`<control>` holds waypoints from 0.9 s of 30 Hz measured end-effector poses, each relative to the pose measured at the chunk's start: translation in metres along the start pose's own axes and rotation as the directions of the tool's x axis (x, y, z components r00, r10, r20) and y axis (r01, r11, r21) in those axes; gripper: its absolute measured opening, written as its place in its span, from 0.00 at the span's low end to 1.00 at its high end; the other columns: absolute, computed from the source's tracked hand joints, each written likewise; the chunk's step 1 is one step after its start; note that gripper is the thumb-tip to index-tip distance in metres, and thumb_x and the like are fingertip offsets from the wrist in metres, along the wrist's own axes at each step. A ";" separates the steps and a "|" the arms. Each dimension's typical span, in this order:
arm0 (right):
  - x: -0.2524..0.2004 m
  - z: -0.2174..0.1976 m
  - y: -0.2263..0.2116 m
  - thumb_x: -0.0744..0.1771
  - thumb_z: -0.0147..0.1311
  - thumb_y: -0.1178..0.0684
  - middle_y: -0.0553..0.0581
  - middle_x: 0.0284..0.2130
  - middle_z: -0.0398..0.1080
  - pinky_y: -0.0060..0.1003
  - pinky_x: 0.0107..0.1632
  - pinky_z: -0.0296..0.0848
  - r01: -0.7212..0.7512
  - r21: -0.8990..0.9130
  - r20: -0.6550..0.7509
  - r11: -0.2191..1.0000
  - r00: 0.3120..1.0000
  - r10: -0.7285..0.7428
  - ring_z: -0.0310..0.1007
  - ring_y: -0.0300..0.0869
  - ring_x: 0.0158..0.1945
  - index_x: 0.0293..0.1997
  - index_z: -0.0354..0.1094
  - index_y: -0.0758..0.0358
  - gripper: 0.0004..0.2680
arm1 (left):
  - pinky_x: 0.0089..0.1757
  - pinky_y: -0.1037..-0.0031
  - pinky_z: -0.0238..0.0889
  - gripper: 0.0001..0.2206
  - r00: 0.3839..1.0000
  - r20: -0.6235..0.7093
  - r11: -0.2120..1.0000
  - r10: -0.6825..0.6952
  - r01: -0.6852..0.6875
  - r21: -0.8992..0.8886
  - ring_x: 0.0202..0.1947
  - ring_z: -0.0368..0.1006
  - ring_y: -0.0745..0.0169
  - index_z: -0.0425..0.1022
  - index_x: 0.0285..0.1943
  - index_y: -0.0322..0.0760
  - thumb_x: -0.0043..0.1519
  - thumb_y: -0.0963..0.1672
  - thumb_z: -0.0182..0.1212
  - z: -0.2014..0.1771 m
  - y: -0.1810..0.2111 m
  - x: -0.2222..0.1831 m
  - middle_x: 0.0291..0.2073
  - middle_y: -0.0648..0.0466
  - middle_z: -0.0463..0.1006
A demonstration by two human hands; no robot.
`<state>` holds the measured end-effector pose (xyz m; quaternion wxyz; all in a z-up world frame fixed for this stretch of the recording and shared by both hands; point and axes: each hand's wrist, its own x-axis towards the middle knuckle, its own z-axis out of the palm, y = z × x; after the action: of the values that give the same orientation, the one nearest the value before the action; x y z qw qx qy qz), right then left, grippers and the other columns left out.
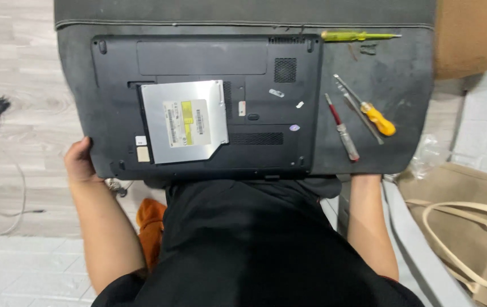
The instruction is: Preparing an optical drive for reinstallation by attaching a mounting bracket with screws and then sliding it into the laptop bay.
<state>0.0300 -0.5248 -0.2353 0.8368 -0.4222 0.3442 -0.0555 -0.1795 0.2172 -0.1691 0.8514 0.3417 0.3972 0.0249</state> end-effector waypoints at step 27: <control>-0.067 -0.036 -0.031 0.62 0.52 0.35 0.59 0.59 0.72 0.45 0.75 0.65 0.147 -0.101 0.054 0.984 0.988 -0.142 0.70 0.50 0.66 0.58 0.70 0.64 0.25 | 0.58 0.68 0.66 0.34 0.999 -0.044 0.979 -0.028 0.036 0.202 0.58 0.75 0.51 0.75 0.58 0.31 0.52 0.58 0.51 0.069 0.063 -0.028 0.54 0.46 0.79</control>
<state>-0.0366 -0.5426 -0.1914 0.8151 -0.4903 0.2958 -0.0881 -0.1368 0.2177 -0.0816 0.8043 0.4195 0.4204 -0.0225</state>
